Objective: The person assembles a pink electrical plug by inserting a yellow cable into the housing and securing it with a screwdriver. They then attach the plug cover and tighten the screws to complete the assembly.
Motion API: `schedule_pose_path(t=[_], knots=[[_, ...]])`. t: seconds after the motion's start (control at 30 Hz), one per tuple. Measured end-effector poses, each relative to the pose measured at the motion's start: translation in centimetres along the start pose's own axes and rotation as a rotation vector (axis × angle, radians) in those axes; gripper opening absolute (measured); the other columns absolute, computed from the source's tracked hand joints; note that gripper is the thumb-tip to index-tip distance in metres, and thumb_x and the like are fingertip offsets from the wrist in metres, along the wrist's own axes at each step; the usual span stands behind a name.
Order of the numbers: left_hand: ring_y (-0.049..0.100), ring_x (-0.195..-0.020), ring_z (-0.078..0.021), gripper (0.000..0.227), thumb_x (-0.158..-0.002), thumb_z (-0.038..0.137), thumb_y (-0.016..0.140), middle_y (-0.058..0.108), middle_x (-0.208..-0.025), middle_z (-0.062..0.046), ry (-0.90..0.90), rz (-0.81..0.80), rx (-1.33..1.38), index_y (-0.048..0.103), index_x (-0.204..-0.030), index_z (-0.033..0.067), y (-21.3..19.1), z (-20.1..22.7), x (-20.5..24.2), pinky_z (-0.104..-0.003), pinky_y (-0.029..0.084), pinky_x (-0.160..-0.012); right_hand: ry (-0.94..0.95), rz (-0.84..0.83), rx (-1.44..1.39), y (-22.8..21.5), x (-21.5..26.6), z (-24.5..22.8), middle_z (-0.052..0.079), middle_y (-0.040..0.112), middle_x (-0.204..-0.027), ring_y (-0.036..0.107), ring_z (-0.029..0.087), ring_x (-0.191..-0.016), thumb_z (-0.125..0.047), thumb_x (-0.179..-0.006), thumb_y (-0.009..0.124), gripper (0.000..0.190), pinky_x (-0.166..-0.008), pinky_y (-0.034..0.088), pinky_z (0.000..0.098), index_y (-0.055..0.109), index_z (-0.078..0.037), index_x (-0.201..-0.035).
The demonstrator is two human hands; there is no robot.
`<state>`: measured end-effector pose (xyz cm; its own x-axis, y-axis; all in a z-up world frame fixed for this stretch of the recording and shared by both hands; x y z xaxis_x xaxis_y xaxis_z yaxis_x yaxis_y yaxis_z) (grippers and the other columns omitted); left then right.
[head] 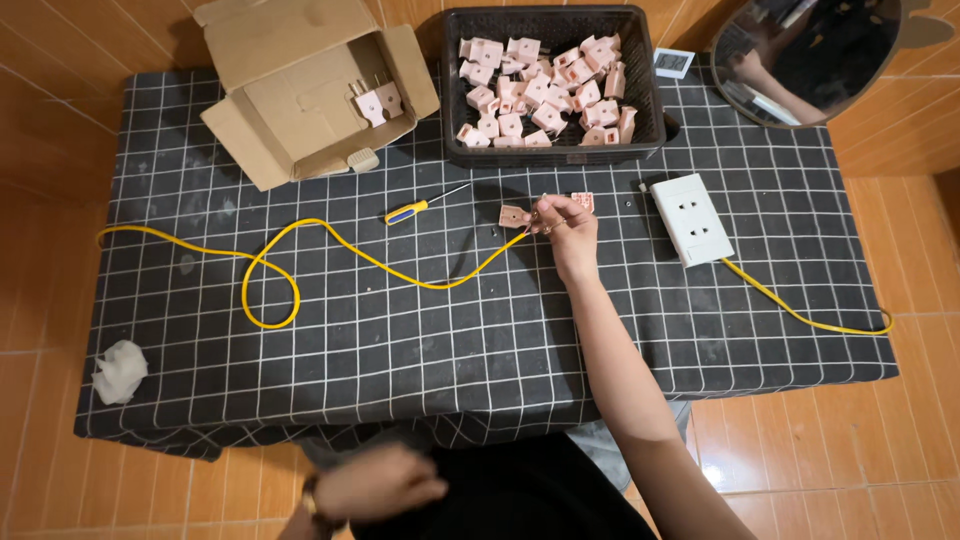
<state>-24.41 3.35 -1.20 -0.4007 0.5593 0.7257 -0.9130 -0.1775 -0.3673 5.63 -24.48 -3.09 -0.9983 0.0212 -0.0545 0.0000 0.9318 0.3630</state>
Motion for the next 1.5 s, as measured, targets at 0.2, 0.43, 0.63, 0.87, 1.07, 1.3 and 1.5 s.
schedule_pose_path(t=[0.2,0.43,0.63,0.87,1.07,1.3,1.5], knots=[[0.079,-0.084,-0.0357,0.024,-0.103,0.028,0.062,0.080,-0.086,-0.014,0.518,0.898,0.282,0.077,-0.106,0.0092,-17.2,8.9,-2.4,-0.042,0.062,-0.074,0.012,0.066,-0.044,1.0,-0.1,-0.8,0.021,0.074,-0.088,0.078,0.028,-0.074,-0.004,-0.096,0.077,0.014,-0.066,0.068,0.0333,0.072,0.006,-0.103],[0.077,-0.088,-0.0229,0.028,-0.105,0.034,0.061,0.076,-0.096,-0.003,0.342,1.290,-0.250,0.070,-0.125,0.0167,-20.3,6.1,-15.0,-0.033,0.063,-0.069,0.054,0.088,-0.172,0.4,-0.5,-0.8,0.017,0.074,-0.089,0.078,0.024,-0.076,-0.006,-0.099,0.073,0.011,-0.069,0.067,0.0298,0.071,0.003,-0.104],[0.076,-0.077,-0.0315,0.021,-0.106,0.025,0.063,0.076,-0.081,-0.011,0.494,1.351,0.006,0.075,-0.115,0.0097,-19.3,3.6,-16.3,-0.038,0.061,-0.062,-0.132,0.210,0.287,-1.1,-0.5,-1.7,0.013,0.076,-0.088,0.076,0.021,-0.076,-0.006,-0.095,0.080,0.006,-0.068,0.063,0.0307,0.077,-0.002,-0.099],[0.068,-0.059,-0.0188,0.019,-0.106,0.019,0.064,0.068,-0.061,-0.005,0.591,1.331,0.390,0.077,-0.116,0.0101,-19.6,2.7,-16.7,-0.032,0.057,-0.056,-0.396,0.401,1.153,-5.6,-1.1,-4.0,0.007,0.073,-0.092,0.067,0.024,-0.076,-0.013,-0.088,0.085,0.011,-0.071,0.053,0.0371,0.084,-0.011,-0.099],[0.067,-0.056,-0.0200,0.019,-0.105,0.016,0.063,0.069,-0.060,-0.006,0.614,1.325,0.417,0.078,-0.115,0.0090,-19.6,2.9,-16.3,-0.031,0.055,-0.054,-0.384,0.295,1.327,-5.3,-1.5,-2.9,0.022,0.067,-0.095,0.067,0.046,-0.090,-0.028,-0.090,0.087,0.028,-0.084,0.056,0.0505,0.082,-0.003,-0.102],[0.065,-0.056,-0.0197,0.017,-0.105,0.014,0.064,0.068,-0.060,-0.007,0.617,1.349,0.376,0.077,-0.115,0.0086,-19.5,3.5,-16.0,-0.031,0.053,-0.053,-0.358,0.322,1.178,-4.1,-1.2,-2.6,0.012,0.065,-0.091,0.070,0.041,-0.088,-0.026,-0.085,0.090,0.024,-0.081,0.057,0.0488,0.082,-0.010,-0.101],[0.069,-0.059,-0.0225,0.022,-0.106,0.013,0.061,0.072,-0.066,-0.008,0.635,1.398,0.348,0.074,-0.123,0.0078,-19.1,3.7,-15.9,-0.032,0.055,-0.055,0.013,0.072,0.006,-0.9,-0.6,-0.9,0.029,0.073,-0.117,0.078,0.033,-0.101,-0.011,-0.104,0.065,0.016,-0.082,0.068,0.0297,0.053,-0.005,-0.114]])
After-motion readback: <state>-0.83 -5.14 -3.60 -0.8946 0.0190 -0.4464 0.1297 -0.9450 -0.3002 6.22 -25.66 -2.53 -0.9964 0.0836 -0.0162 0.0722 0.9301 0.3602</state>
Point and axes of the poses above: each hand's wrist, its own x-axis away from the middle knuckle, its own y-axis out of the palm, z = x × y, the point moved 1 cm from there along -x, towards the middle knuckle
